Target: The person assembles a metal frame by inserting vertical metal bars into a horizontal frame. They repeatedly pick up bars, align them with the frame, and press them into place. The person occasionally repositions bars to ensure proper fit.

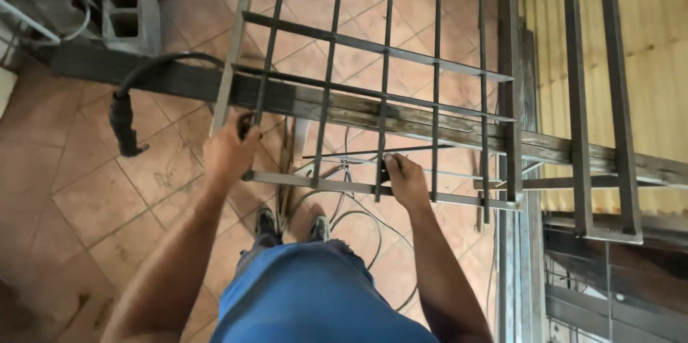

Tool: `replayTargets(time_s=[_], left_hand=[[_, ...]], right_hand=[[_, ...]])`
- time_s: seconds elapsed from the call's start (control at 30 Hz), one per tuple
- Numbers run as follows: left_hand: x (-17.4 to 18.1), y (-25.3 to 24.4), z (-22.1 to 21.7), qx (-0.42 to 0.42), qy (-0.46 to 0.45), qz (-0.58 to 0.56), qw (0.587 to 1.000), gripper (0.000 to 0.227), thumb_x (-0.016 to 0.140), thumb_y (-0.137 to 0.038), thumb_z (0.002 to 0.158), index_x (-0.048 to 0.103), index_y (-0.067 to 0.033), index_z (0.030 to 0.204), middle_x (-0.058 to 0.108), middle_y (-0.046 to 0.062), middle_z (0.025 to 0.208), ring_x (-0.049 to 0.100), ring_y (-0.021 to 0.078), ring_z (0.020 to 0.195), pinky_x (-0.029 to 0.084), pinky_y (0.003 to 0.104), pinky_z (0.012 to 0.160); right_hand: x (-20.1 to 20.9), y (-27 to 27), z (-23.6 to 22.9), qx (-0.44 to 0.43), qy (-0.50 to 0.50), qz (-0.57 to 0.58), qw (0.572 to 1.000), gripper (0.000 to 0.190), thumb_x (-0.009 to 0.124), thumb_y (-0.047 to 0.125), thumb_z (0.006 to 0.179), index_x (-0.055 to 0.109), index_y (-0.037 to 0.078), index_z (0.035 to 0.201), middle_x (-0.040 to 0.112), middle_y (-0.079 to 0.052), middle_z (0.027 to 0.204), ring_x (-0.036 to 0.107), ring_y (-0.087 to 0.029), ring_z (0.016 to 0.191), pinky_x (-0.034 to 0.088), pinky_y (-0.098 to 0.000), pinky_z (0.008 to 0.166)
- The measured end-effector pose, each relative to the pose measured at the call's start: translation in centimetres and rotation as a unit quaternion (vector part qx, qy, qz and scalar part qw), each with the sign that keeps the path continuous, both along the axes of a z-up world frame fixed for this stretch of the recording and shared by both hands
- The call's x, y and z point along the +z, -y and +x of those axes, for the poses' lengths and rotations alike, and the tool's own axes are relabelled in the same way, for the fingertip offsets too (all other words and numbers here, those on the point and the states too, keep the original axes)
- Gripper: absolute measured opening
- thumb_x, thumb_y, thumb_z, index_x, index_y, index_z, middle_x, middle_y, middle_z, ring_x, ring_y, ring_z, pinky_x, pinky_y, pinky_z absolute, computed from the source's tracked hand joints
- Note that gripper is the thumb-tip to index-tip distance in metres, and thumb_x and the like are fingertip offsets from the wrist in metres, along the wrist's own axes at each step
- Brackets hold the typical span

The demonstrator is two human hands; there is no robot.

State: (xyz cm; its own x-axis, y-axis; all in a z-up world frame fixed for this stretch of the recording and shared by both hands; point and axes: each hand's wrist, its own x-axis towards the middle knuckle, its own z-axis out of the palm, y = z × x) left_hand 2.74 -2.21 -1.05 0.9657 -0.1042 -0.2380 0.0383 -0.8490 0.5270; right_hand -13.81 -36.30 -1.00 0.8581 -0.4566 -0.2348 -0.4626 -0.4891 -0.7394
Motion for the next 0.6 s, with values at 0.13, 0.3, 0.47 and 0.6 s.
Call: replayTargets(time_s=[0.13,0.3,0.47,0.6], left_hand=[[2.5,1.6,0.2,-0.002,-0.027,-0.031,0.999,0.038,0.053,-0.049,0.103,0.068,-0.0262,0.128,0.076,0.005,0.075,0.077,0.0262,0.069,0.058,0.052,0.079],[-0.4,2.0,1.2,0.051,-0.025,-0.142,0.988,0.042,0.061,-0.045,0.101,0.071,-0.0099,0.079,0.068,0.012,0.058,0.072,0.03,0.058,0.055,0.048,0.065],[1.4,3.1,-1.1,0.021,0.194,-0.004,0.981,0.034,0.072,-0.039,0.092,0.073,-0.0071,0.105,0.067,0.016,0.087,0.069,0.038,0.093,0.051,0.051,0.087],[4.2,8.5,-5.0,-0.032,0.153,0.037,0.987,0.032,0.062,-0.044,0.1,0.077,-0.0176,0.108,0.072,0.013,0.087,0.071,0.0338,0.092,0.052,0.046,0.086]], right_hand=[[1.3,-0.6,1.6,0.063,-0.056,0.042,0.996,0.041,0.055,0.044,0.101,0.074,0.008,0.102,0.076,-0.021,0.093,0.071,-0.045,0.102,0.053,-0.0552,0.091],[-3.1,0.1,2.4,0.06,-0.104,0.0,0.993,0.057,0.049,0.064,0.097,0.073,0.013,0.089,0.076,-0.013,0.081,0.073,-0.041,0.096,0.053,-0.0526,0.089],[-2.6,0.0,2.3,0.047,-0.108,0.021,0.993,0.055,0.05,0.063,0.097,0.072,0.014,0.088,0.075,-0.012,0.08,0.073,-0.039,0.095,0.053,-0.0512,0.089],[-2.1,-0.4,2.5,0.039,-0.104,0.014,0.994,0.052,0.049,0.057,0.1,0.07,0.013,0.083,0.073,-0.011,0.073,0.073,-0.039,0.089,0.053,-0.0508,0.087]])
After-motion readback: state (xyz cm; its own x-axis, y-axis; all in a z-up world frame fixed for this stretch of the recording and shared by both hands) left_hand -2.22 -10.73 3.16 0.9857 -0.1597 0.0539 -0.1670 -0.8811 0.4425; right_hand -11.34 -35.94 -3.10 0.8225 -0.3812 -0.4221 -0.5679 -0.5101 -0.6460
